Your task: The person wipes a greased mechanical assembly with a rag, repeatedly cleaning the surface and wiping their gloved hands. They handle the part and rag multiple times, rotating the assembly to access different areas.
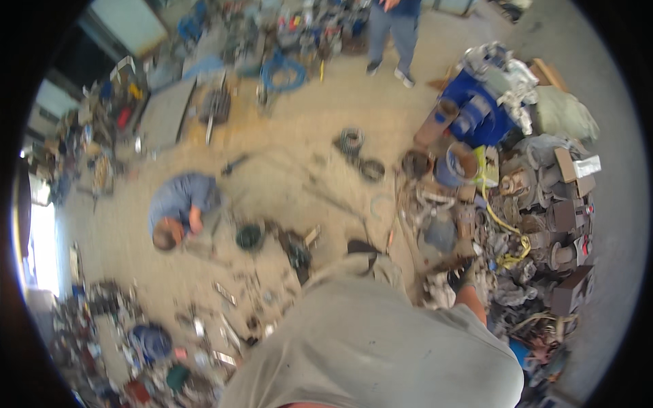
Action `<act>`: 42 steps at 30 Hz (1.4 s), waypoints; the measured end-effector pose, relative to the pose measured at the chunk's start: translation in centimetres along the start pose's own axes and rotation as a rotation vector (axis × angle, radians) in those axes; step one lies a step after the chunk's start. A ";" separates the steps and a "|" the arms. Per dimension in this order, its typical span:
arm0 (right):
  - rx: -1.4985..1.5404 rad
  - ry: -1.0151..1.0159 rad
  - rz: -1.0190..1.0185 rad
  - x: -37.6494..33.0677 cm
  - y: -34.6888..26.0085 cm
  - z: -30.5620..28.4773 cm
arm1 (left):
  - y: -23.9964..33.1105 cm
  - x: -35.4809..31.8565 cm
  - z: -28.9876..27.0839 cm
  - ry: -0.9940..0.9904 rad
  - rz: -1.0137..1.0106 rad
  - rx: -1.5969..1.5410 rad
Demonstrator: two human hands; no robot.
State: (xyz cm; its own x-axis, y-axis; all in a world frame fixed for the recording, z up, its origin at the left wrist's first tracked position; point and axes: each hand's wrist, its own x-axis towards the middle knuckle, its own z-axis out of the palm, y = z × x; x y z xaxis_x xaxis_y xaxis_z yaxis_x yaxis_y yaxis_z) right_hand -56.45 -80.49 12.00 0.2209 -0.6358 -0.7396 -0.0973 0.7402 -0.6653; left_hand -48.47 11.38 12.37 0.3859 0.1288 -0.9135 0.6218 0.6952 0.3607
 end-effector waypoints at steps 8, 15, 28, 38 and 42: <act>-0.045 0.235 0.243 -5.0 -6.0 3.4 | -8.6 -9.4 -1.4 0.503 0.088 0.103; -0.275 -0.022 0.249 3.7 -14.6 14.5 | -9.4 -12.3 10.5 0.467 0.177 -0.299; -0.563 -0.241 0.186 9.5 -22.2 43.5 | -25.0 -15.1 18.8 0.644 0.100 -0.472; -0.723 -0.315 0.182 10.2 -20.3 47.2 | -34.4 -15.3 20.9 0.811 -0.082 -0.623; -0.790 -0.323 0.203 9.4 -19.3 48.0 | -32.2 -15.6 20.6 0.752 0.082 -0.673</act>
State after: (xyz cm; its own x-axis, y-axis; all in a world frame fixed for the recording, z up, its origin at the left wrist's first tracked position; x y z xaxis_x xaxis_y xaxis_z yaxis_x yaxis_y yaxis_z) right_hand -5.94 -90.21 22.74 0.3786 -0.3268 -0.8660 -0.7818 0.3879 -0.4882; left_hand -60.53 -27.60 18.91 -0.2633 0.4446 -0.8562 0.0100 0.8887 0.4584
